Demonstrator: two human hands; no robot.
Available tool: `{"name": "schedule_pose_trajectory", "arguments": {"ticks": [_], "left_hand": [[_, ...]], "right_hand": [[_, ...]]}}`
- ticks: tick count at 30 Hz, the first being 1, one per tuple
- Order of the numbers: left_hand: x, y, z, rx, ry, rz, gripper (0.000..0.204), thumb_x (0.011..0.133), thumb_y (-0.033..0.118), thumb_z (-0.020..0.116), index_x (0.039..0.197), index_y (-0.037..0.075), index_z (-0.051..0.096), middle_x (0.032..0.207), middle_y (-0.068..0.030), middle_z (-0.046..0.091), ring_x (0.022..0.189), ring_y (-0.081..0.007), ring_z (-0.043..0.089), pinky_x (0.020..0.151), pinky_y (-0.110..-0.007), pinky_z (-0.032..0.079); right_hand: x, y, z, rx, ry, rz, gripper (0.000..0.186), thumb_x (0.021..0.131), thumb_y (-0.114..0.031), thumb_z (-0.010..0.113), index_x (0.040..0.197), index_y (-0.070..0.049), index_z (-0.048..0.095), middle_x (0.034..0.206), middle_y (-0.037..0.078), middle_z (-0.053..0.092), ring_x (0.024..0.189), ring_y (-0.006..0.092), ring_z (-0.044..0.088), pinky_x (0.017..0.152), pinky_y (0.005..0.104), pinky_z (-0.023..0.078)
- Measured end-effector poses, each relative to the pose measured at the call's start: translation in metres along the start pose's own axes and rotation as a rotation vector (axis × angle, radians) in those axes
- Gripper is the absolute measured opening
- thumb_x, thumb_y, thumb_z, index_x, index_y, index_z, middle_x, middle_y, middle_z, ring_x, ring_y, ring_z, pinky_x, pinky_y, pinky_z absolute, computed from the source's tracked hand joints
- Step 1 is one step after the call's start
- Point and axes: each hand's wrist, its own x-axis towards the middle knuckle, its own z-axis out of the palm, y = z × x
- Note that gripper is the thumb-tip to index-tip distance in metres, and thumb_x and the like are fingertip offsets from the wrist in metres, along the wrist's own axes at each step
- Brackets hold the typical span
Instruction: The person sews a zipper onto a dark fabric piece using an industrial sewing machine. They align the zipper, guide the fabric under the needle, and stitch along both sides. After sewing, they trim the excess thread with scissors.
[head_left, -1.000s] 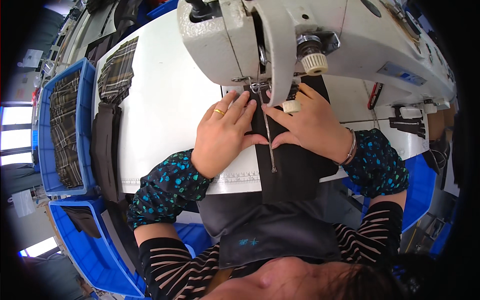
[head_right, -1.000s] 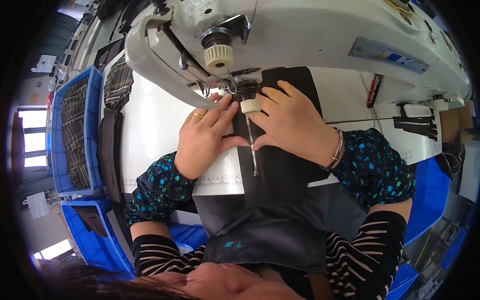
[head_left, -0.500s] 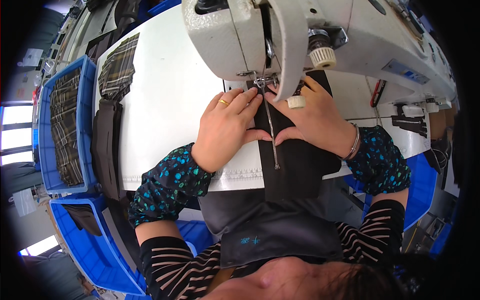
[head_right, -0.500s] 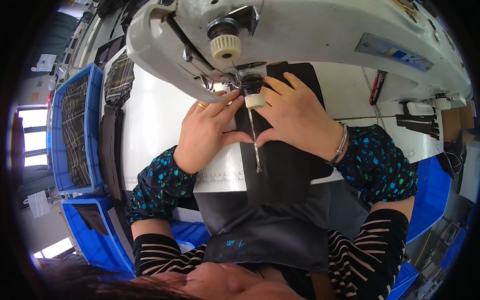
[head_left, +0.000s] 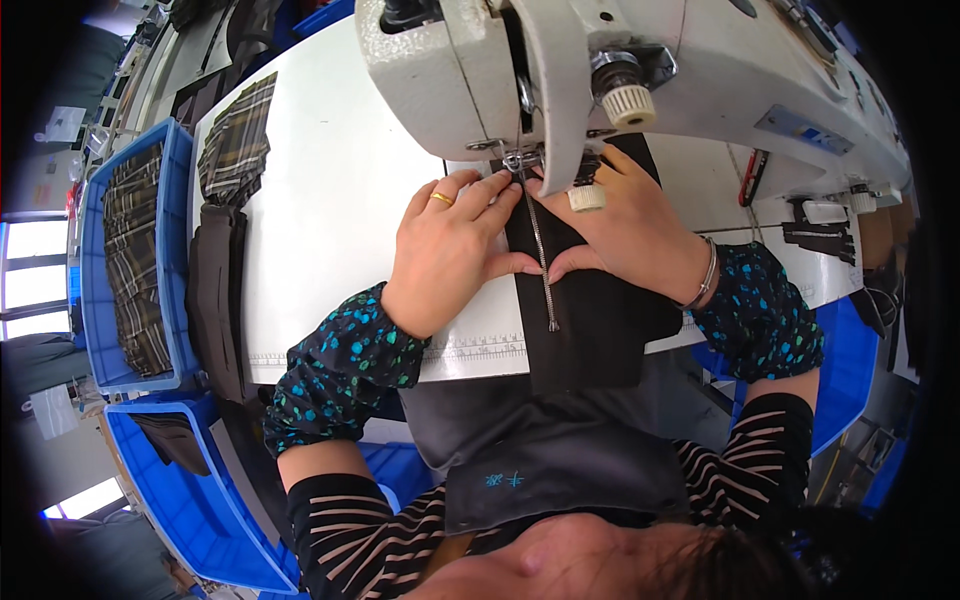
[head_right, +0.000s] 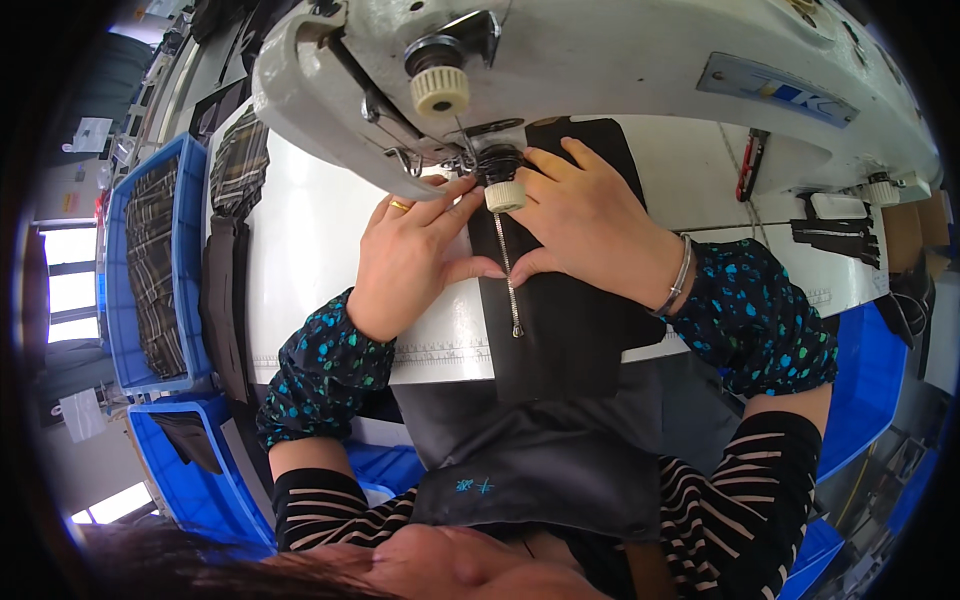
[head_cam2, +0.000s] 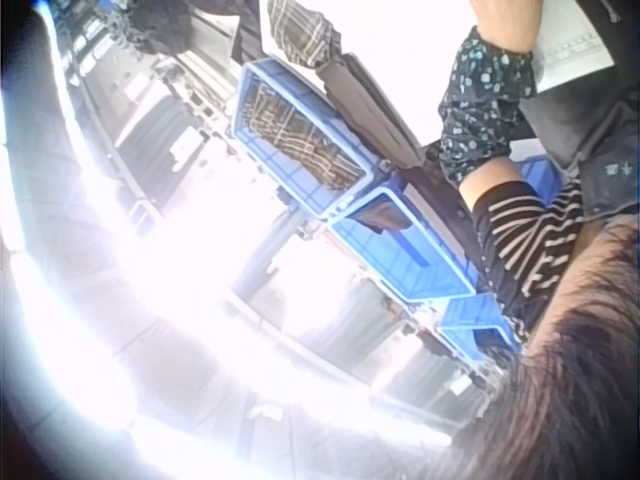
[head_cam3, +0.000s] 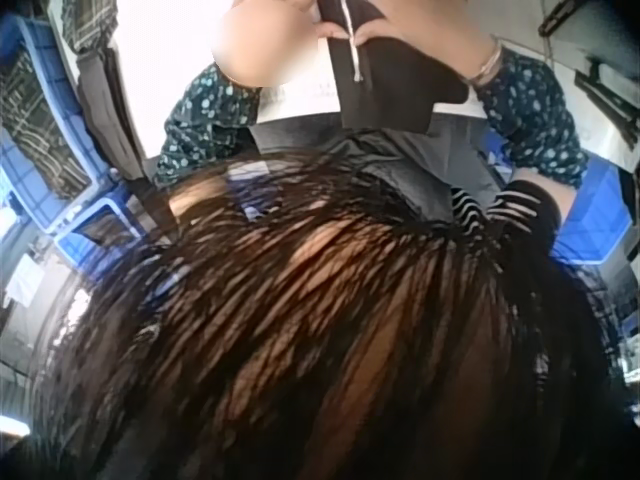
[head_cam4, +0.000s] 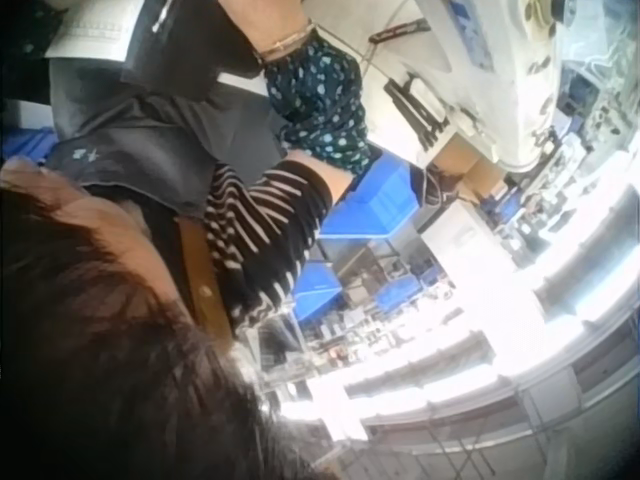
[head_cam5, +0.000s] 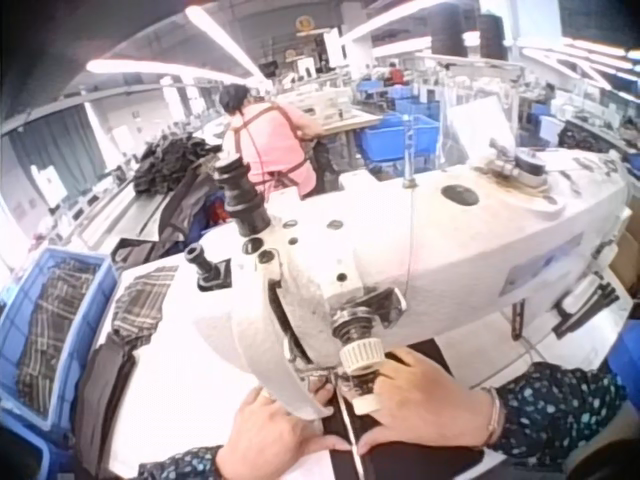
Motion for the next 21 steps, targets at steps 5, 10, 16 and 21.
{"name": "schedule_pose_trajectory", "arguments": {"ticks": [5, 10, 16, 21], "left_hand": [[-0.001, 0.0, 0.0, 0.011, -0.011, -0.003, 0.077, 0.072, 0.056, 0.082, 0.132, 0.01, 0.072, 0.137, -0.0017, 0.07, 0.125, -0.0271, 0.063, 0.105, -0.043, 0.049], [-0.002, -0.002, 0.002, -0.011, -0.003, 0.0, 0.077, 0.073, 0.058, 0.08, 0.132, 0.009, 0.072, 0.136, -0.0018, 0.069, 0.126, -0.0268, 0.06, 0.109, -0.045, 0.047], [-0.005, -0.003, 0.003, -0.005, -0.014, -0.022, 0.076, 0.073, 0.058, 0.079, 0.131, 0.009, 0.073, 0.136, -0.0021, 0.069, 0.125, -0.027, 0.061, 0.109, -0.045, 0.047], [-0.003, -0.005, 0.002, 0.047, 0.006, -0.005, 0.077, 0.074, 0.058, 0.079, 0.134, 0.01, 0.072, 0.139, -0.0011, 0.069, 0.114, -0.0272, 0.065, 0.101, -0.041, 0.051]], "right_hand": [[0.004, -0.002, -0.006, -0.07, 0.092, -0.063, 0.073, 0.064, -0.065, 0.081, 0.105, -0.005, 0.074, 0.097, 0.006, 0.066, 0.102, 0.0262, 0.065, 0.103, 0.0459, 0.049], [0.009, 0.002, -0.01, -0.098, 0.017, 0.017, 0.072, 0.056, -0.072, 0.08, 0.082, -0.006, 0.069, 0.074, 0.004, 0.057, 0.076, 0.022, 0.058, 0.077, 0.0372, 0.043], [0.011, 0.002, -0.009, -0.092, -0.07, 0.033, 0.091, 0.055, -0.074, 0.079, 0.119, -0.011, 0.068, 0.076, 0.005, 0.061, 0.07, 0.0233, 0.057, 0.077, 0.036, 0.042], [0.012, 0.005, -0.007, -0.074, -0.089, 0.027, 0.104, 0.057, -0.072, 0.08, 0.142, -0.013, 0.068, 0.083, 0.005, 0.066, 0.073, 0.024, 0.058, 0.08, 0.0349, 0.042]]}}
